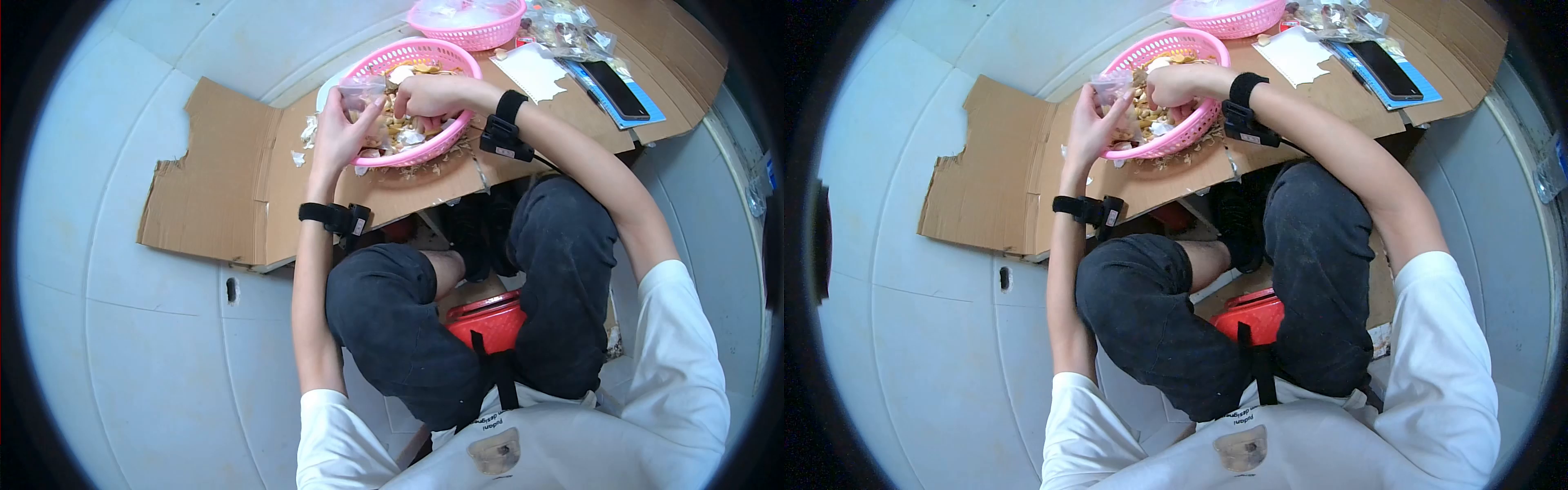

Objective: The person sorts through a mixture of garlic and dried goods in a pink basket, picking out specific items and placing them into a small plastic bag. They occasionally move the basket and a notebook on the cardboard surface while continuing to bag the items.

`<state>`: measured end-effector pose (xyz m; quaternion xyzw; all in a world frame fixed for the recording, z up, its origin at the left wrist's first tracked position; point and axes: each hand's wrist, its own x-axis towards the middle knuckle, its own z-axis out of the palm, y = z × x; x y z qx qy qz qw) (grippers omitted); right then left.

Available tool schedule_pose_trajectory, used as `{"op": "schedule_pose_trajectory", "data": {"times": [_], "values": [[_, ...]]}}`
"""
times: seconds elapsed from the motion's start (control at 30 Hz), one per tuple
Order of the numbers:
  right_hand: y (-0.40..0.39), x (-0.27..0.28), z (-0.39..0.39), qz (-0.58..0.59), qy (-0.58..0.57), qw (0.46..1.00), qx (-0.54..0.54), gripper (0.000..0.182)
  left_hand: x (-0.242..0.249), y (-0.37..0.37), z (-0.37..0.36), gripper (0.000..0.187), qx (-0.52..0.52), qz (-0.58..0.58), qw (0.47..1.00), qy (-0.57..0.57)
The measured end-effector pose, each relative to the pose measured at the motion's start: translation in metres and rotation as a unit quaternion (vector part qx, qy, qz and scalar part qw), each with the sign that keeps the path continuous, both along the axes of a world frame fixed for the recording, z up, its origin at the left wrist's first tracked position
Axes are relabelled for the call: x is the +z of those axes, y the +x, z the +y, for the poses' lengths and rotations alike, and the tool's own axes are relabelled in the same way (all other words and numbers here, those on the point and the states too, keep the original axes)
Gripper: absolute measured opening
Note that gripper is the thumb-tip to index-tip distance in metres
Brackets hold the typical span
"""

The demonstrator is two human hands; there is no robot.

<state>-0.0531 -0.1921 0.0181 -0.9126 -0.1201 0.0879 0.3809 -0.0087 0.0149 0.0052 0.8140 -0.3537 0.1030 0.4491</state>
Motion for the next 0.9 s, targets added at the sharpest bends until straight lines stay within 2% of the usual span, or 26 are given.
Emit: {"op": "schedule_pose_trajectory", "data": {"times": [0.2,0.3,0.37,0.43,0.6,0.67,0.73,0.8,0.9], "values": [[0.002,-0.002,0.001,-0.002,0.021,1.0,0.022,0.035,0.001,-0.004,0.0,0.053,0.003,-0.03,0.999,0.02],[0.004,-0.003,-0.002,-0.034,0.044,0.998,-0.003,0.035,0.003,-0.005,0.0,0.054,0.018,-0.017,0.999,0.024],[-0.002,0.001,0.0,-0.03,0.043,0.999,-0.009,0.035,0.006,-0.008,-0.002,0.046,0.002,0.043,0.999,0.01],[-0.002,0.001,0.001,-0.027,0.042,0.999,-0.016,0.035,0.003,-0.005,-0.001,0.045,-0.005,0.036,0.999,0.002],[0.008,0.0,-0.006,-0.025,0.16,0.987,-0.023,0.034,0.006,-0.008,-0.002,0.044,0.002,0.035,0.999,-0.003],[0.009,-0.001,-0.005,-0.028,0.185,0.982,-0.028,0.034,0.003,-0.005,-0.002,0.054,0.006,0.03,0.999,-0.024],[0.012,-0.003,-0.007,-0.032,0.211,0.976,-0.034,0.033,0.001,-0.004,-0.001,0.055,0.007,0.013,1.0,-0.009],[0.011,-0.003,-0.006,-0.029,0.308,0.95,-0.049,0.032,-0.001,-0.002,0.001,0.056,0.01,-0.005,1.0,0.006],[0.003,0.003,-0.009,-0.022,0.329,0.943,-0.044,0.028,-0.004,0.003,0.003,0.056,0.002,-0.017,1.0,-0.008]]}}
